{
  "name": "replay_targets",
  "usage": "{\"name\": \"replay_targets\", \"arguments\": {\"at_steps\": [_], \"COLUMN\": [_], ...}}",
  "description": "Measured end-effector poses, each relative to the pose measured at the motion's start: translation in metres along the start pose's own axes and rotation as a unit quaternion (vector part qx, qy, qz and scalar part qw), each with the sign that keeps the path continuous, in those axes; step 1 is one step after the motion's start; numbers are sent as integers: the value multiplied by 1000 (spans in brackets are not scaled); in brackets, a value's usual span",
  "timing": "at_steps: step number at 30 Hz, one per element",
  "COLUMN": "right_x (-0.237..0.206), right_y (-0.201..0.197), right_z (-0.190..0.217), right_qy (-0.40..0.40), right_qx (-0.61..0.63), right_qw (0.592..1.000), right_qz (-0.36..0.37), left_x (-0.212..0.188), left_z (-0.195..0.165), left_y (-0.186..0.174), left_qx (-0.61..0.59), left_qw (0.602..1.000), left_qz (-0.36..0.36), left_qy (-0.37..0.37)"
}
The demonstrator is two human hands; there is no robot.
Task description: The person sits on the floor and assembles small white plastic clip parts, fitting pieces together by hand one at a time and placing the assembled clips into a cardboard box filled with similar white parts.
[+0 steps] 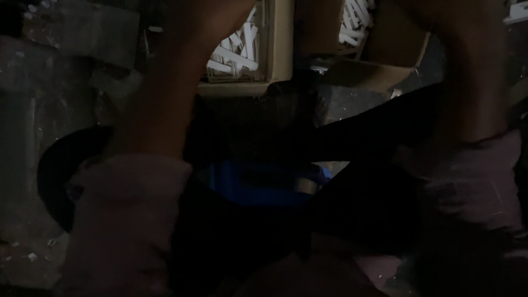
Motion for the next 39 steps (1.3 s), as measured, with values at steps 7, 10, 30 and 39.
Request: {"name": "replay_targets", "arguments": {"at_steps": [7, 10, 30, 39], "right_x": [10, 13, 19, 21], "right_y": [31, 35, 25, 20], "right_z": [18, 23, 47, 47], "right_qy": [38, 46, 37, 17], "right_qx": [175, 170, 220, 243], "right_qw": [976, 975, 961, 961], "right_qz": [128, 132, 161, 134], "left_x": [-19, -17, 7, 13], "left_z": [3, 7, 61, 103], "left_y": [18, 42, 61, 34], "left_qx": [211, 295, 146, -195], "left_qw": [970, 950, 972, 954], "left_qz": [-97, -14, 77, -5], "left_qy": [69, 101, -167, -226]}}
Point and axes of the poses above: each hand's wrist, its own x-axis towards the middle knuckle, its own y-axis out of the palm, z = x × y, the point moved 10 cm from there along x, towards the middle knuckle, and after that the axes turned 5 degrees about -x, right-handed, at the moved point
